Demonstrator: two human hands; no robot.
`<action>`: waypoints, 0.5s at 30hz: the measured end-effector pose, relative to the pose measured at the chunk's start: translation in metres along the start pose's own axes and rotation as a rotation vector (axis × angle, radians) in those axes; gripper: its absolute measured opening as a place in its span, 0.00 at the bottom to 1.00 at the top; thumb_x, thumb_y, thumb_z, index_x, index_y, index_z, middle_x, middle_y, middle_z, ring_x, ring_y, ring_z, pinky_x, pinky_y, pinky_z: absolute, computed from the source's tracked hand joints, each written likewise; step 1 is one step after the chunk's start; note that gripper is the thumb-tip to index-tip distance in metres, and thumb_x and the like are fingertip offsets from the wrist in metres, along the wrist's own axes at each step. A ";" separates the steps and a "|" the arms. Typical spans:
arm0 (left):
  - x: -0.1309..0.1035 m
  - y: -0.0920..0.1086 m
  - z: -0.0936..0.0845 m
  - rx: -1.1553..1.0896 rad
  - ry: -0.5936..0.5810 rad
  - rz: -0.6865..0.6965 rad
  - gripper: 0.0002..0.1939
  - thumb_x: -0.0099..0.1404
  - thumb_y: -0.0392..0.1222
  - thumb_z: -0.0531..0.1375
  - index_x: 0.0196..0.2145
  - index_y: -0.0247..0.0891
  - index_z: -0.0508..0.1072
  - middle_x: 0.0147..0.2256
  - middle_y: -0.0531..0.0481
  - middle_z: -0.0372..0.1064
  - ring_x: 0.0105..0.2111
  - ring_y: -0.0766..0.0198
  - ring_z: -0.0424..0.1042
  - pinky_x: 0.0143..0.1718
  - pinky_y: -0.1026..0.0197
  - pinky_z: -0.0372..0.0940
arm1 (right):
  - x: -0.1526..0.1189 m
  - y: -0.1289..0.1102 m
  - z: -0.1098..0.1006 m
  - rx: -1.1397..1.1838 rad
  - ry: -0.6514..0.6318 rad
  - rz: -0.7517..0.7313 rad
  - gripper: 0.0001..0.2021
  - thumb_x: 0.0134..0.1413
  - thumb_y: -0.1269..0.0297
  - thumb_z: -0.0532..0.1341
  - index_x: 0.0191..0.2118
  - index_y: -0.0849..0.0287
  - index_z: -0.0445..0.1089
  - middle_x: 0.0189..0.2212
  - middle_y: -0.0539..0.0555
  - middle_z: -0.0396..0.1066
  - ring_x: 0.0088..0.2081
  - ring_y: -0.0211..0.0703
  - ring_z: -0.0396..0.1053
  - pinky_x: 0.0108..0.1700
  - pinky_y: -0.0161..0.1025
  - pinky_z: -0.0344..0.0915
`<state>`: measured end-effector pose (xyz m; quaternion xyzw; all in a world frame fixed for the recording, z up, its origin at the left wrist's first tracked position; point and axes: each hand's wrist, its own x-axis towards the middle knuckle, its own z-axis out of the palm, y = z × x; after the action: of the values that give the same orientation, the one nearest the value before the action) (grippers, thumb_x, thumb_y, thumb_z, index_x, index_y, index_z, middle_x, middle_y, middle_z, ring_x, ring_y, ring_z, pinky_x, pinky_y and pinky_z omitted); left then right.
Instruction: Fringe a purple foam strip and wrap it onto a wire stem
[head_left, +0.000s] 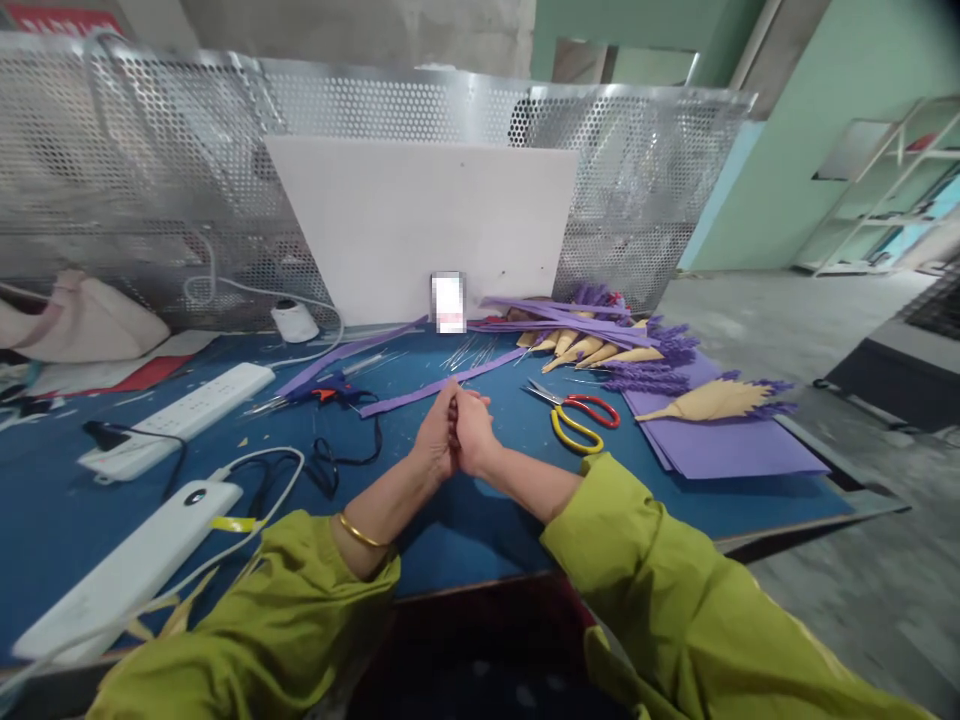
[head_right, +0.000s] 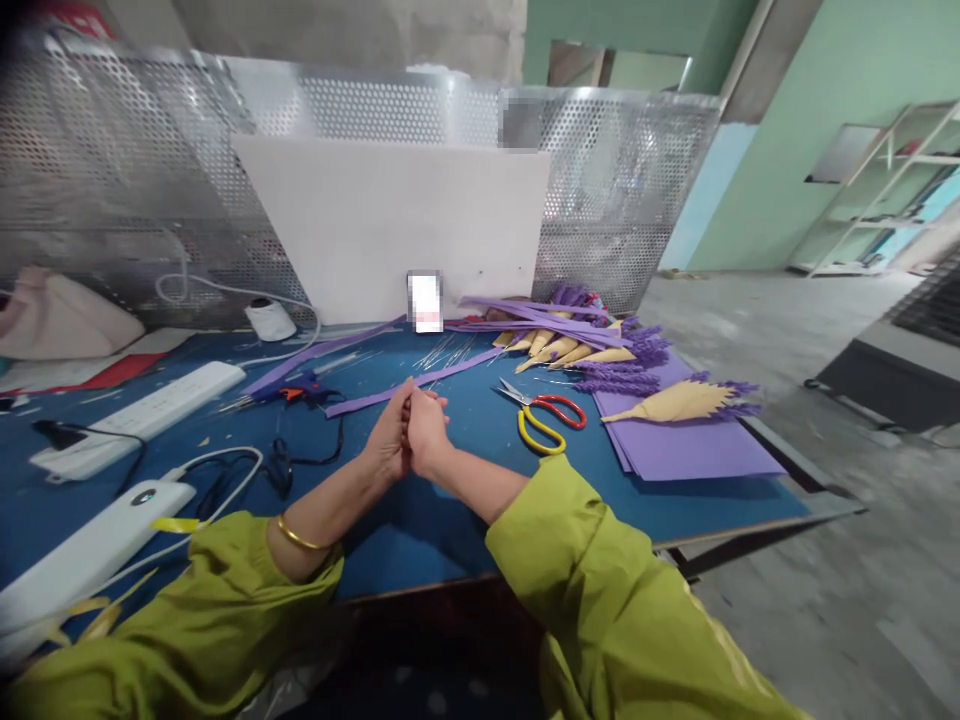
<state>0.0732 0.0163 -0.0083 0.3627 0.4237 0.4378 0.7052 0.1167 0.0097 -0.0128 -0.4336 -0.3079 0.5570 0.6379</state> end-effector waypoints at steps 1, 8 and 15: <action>-0.001 -0.003 0.004 -0.013 0.018 0.004 0.25 0.62 0.65 0.53 0.33 0.39 0.71 0.30 0.46 0.75 0.33 0.54 0.76 0.27 0.58 0.69 | -0.002 0.003 0.000 -0.076 0.012 -0.052 0.16 0.61 0.60 0.49 0.21 0.54 0.52 0.16 0.44 0.52 0.18 0.36 0.54 0.22 0.33 0.56; -0.007 -0.004 0.013 -0.139 -0.167 -0.034 0.39 0.60 0.75 0.42 0.37 0.37 0.72 0.35 0.39 0.76 0.42 0.48 0.75 0.40 0.49 0.71 | 0.002 -0.016 -0.034 -0.520 -0.133 -0.413 0.09 0.57 0.60 0.59 0.28 0.54 0.65 0.30 0.52 0.65 0.40 0.46 0.65 0.53 0.43 0.57; 0.012 0.003 -0.009 -0.068 -0.240 0.053 0.44 0.59 0.77 0.38 0.46 0.38 0.73 0.46 0.35 0.72 0.54 0.44 0.67 0.51 0.43 0.64 | 0.009 0.006 -0.035 -1.152 -0.291 -0.770 0.23 0.68 0.54 0.42 0.53 0.61 0.67 0.47 0.62 0.72 0.52 0.53 0.66 0.57 0.52 0.58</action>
<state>0.0672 0.0292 -0.0124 0.3993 0.3113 0.4237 0.7511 0.1461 0.0109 -0.0342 -0.4836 -0.7673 0.0925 0.4108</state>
